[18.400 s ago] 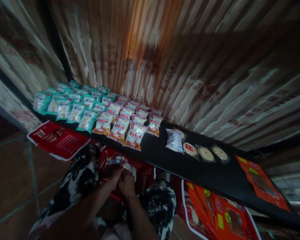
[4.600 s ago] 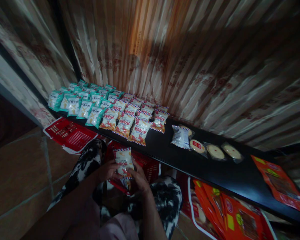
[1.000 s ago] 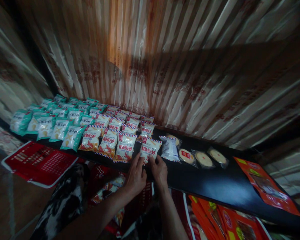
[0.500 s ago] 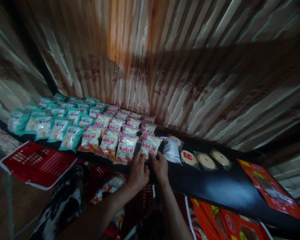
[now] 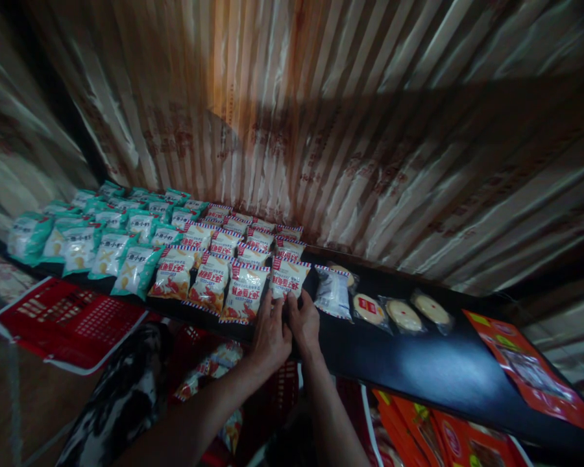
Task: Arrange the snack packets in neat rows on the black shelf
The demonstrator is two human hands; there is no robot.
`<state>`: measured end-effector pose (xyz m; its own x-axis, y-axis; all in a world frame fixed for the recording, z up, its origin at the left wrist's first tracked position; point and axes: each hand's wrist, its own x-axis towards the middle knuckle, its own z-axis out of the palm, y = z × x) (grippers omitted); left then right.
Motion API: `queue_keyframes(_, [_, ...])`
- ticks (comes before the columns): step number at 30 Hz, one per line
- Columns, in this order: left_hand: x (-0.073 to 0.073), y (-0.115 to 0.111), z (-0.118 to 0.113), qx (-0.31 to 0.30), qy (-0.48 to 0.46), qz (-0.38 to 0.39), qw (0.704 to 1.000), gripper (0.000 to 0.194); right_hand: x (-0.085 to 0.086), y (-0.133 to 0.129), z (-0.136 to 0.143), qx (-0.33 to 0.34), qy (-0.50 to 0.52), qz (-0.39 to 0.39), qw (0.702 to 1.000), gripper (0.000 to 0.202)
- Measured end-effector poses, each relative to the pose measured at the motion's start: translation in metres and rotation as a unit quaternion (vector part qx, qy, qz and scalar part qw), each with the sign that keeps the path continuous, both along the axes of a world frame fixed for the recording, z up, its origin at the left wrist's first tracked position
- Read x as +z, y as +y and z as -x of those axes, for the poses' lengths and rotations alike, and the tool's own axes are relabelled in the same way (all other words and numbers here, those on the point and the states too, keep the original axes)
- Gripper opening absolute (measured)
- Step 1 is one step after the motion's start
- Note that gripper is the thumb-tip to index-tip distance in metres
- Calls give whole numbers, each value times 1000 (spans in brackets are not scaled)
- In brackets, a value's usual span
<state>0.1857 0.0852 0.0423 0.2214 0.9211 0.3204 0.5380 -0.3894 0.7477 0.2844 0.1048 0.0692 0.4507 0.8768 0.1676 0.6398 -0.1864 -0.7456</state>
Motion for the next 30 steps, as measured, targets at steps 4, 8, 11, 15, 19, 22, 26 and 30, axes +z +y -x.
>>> queue_keyframes(4, [0,2,0,2,-4,-8,1000,58,-4,5,-1,10,-4,-41,999,44])
queue_keyframes(8, [-1,3,-1,3,10,-5,1000,58,-7,10,-1,12,-15,-87,996,45])
queue_keyframes(11, [-2,3,-2,0,19,0,1000,59,-7,12,0,25,1,-86,996,45])
queue_keyframes(15, [-4,3,-2,-8,29,-8,1000,60,-7,12,2,39,39,-72,996,44])
queue_keyframes(19, [-7,5,-3,-17,38,-34,999,58,-9,11,3,31,54,-64,996,47])
queue_keyframes(22, [-9,7,-6,-23,37,-50,998,61,-9,10,3,21,58,-63,996,48])
queue_keyframes(26, [-11,10,-8,-13,52,-37,998,61,-6,8,4,13,69,-64,995,51])
queue_keyframes(30, [-16,13,-8,-21,67,-29,997,59,-2,9,6,10,77,-75,994,58])
